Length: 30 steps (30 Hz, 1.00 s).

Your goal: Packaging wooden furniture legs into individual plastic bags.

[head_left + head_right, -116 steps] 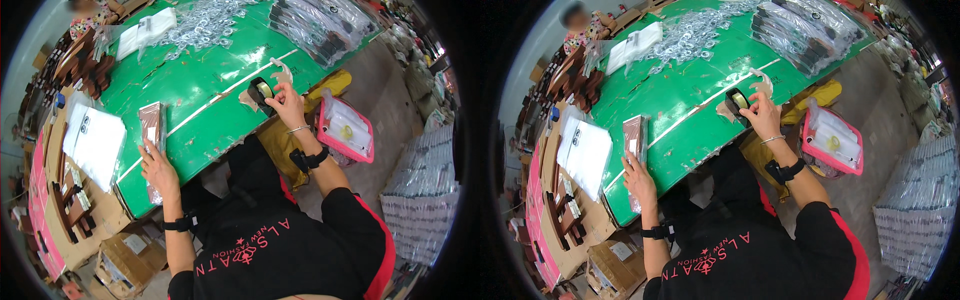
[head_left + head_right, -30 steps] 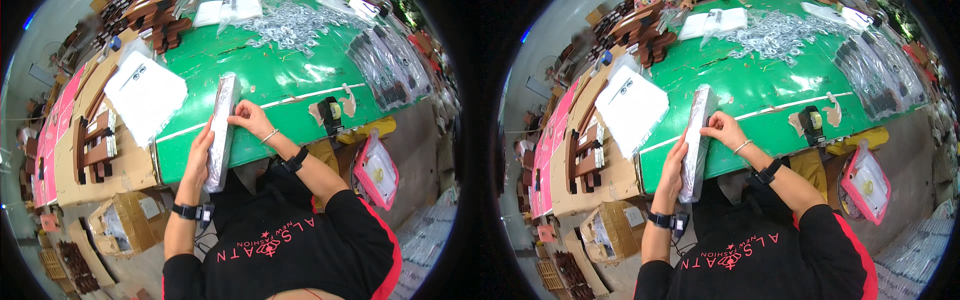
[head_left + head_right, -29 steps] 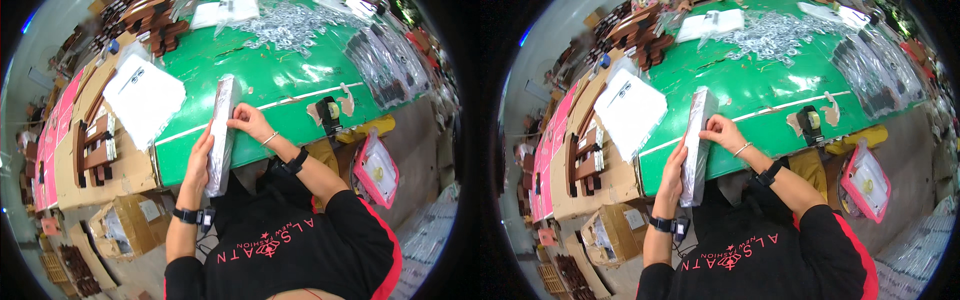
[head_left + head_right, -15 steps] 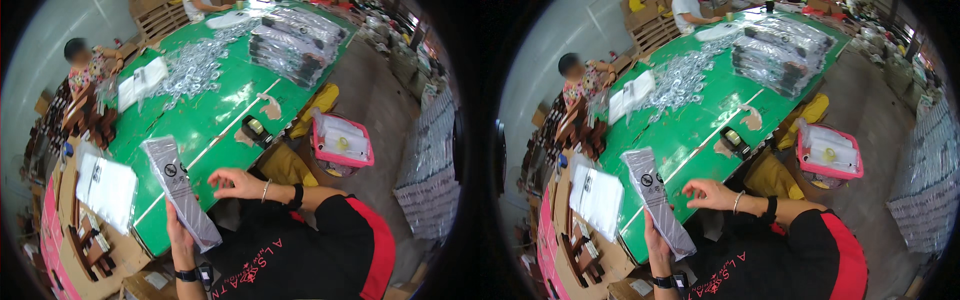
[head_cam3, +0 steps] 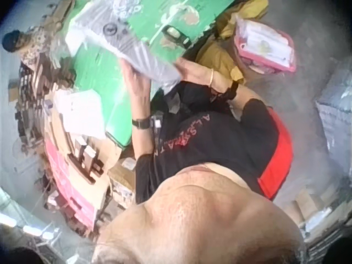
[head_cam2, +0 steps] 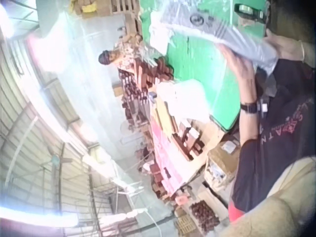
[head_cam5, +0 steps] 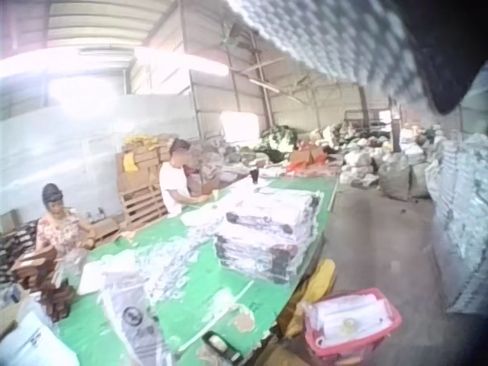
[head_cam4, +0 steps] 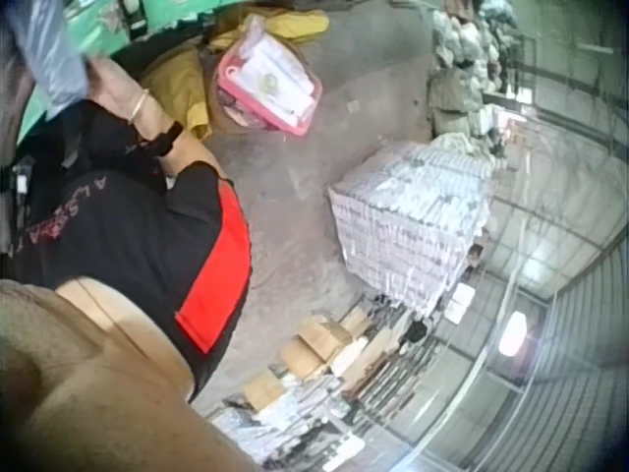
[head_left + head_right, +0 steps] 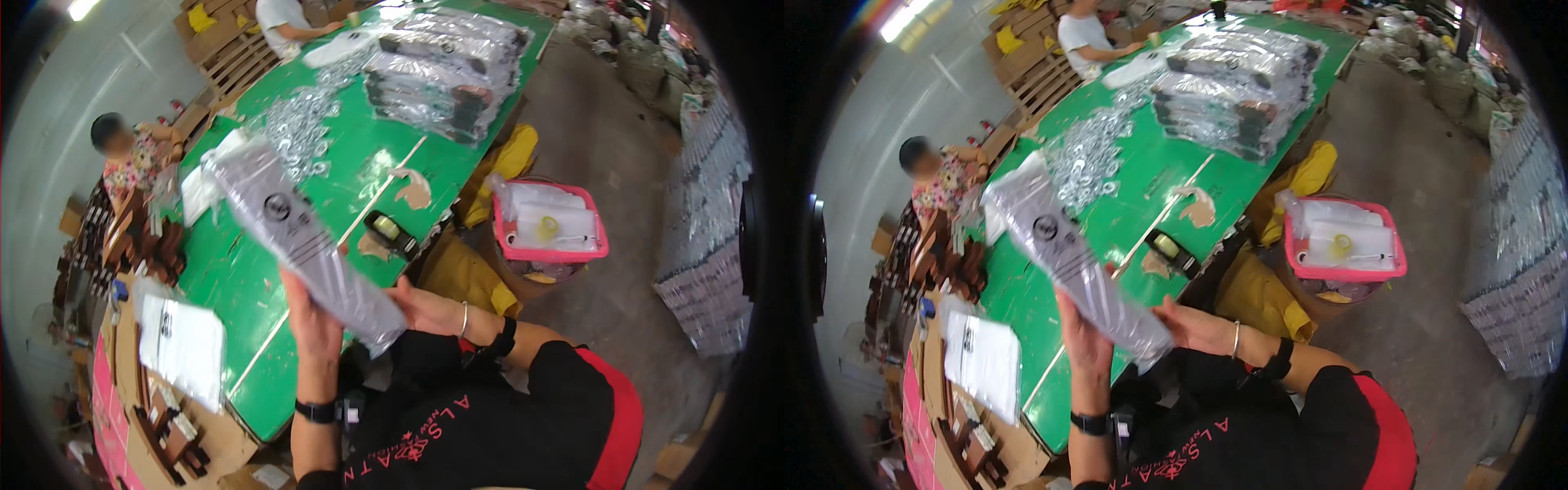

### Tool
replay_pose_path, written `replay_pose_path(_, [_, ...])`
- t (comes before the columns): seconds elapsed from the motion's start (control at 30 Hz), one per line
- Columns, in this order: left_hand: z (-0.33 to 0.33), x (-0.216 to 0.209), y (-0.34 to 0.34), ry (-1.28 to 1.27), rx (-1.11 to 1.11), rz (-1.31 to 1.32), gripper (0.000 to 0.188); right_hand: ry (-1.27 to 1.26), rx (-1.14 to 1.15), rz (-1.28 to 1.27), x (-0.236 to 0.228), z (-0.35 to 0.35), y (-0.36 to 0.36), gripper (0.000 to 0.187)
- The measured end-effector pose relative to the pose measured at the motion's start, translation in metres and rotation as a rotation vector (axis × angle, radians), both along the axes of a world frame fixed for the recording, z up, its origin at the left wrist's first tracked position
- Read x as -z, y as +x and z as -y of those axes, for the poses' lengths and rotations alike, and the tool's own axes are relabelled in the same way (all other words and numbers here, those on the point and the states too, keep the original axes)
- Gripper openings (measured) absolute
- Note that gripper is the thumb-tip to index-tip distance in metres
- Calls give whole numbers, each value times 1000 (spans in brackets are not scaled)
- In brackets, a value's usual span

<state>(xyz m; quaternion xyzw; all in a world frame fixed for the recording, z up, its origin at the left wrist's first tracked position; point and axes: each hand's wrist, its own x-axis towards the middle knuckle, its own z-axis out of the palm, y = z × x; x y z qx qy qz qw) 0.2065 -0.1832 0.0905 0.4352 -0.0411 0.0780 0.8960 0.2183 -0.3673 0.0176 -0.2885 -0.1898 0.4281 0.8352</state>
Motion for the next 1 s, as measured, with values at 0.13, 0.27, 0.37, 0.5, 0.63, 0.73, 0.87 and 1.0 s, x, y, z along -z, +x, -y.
replay_pose_path(0.13, [19,-3,20,8,169,55,59,285,-201,-86,-6,3,1,104])
replay_pose_path(0.27, [29,-24,40,18,374,66,69,117,46,59,-17,13,10,106])
replay_pose_path(0.37, [25,-44,56,401,264,26,82,9,497,149,-26,54,58,81])
replay_pose_path(0.5, [6,-36,36,434,251,-10,80,-663,1148,915,-108,135,156,58])
replay_pose_path(0.63, [-12,-9,13,409,240,-189,73,-1150,1284,1173,-157,186,233,52])
replay_pose_path(0.73, [-26,12,4,441,185,-214,72,-1689,1356,1413,-132,195,261,51])
replay_pose_path(0.87, [-58,27,-32,436,67,-280,70,-1900,1629,1668,-98,191,276,49])
replay_pose_path(1.0, [-98,51,-79,426,-102,-437,65,-1888,1483,1708,-105,169,292,48])
